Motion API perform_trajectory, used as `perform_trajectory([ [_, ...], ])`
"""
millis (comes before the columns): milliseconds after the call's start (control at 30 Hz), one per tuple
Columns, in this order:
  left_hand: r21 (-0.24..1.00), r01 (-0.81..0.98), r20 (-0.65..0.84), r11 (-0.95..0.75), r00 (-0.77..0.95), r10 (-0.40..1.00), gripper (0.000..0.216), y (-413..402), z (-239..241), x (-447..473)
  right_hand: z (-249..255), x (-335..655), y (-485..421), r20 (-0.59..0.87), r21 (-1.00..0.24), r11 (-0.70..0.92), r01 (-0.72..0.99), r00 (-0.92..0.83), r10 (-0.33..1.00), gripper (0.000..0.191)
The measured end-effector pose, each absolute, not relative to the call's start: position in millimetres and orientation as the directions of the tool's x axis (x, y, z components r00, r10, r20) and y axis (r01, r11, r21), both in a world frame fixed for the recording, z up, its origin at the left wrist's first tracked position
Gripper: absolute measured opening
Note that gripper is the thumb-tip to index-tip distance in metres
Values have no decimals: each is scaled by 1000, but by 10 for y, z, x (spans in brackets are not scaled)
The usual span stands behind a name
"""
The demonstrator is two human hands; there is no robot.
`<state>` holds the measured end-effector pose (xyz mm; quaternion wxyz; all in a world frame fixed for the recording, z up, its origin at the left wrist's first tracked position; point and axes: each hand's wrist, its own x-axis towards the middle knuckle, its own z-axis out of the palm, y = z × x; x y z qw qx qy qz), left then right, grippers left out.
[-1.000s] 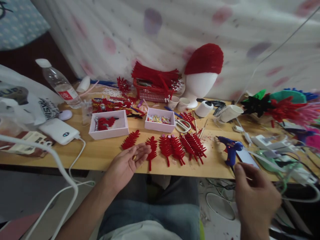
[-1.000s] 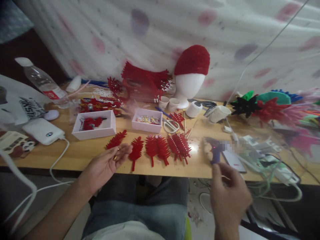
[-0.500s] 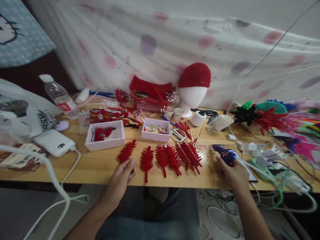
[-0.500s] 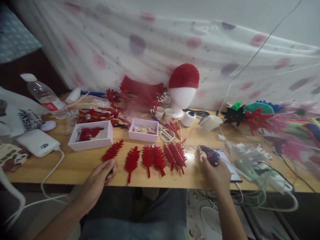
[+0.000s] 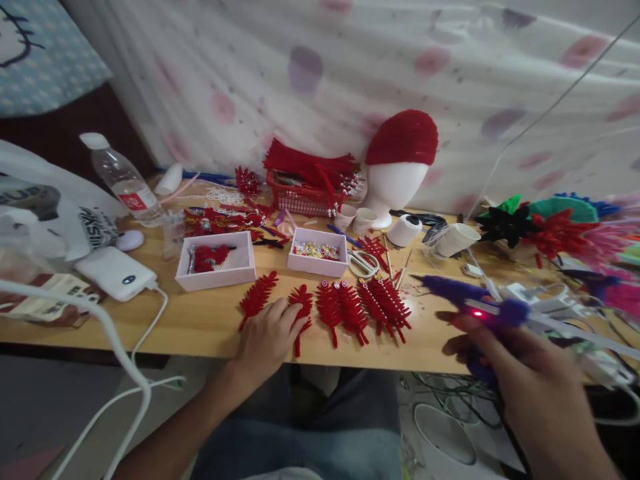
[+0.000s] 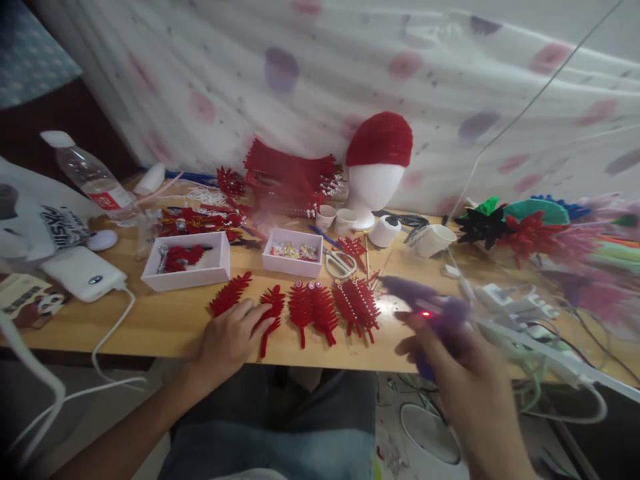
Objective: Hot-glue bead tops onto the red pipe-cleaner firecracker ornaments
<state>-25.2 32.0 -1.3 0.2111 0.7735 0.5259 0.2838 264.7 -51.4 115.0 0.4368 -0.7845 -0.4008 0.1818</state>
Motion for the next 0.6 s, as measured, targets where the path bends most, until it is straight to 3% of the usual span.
perform_trajectory([
  [100, 463, 792, 210, -399, 340, 917, 36, 312, -43, -199, 1183, 2298, -412, -6, -812, -215, 543, 360, 933, 43],
  [233, 340, 841, 186, -421, 379, 906, 41, 311, 2, -121, 997, 1917, -101, 9, -755, -92, 649, 151, 989, 38],
  [400, 269, 865, 147, -424, 399, 905, 37, 327, 48, -74, 739, 1740, 239, 30, -708, -7, 706, 40, 999, 29],
  [600, 225, 875, 169, -429, 399, 901, 32, 328, 20, -57, 612, 1720, 369, 68, -642, 22, 766, 28, 997, 28],
])
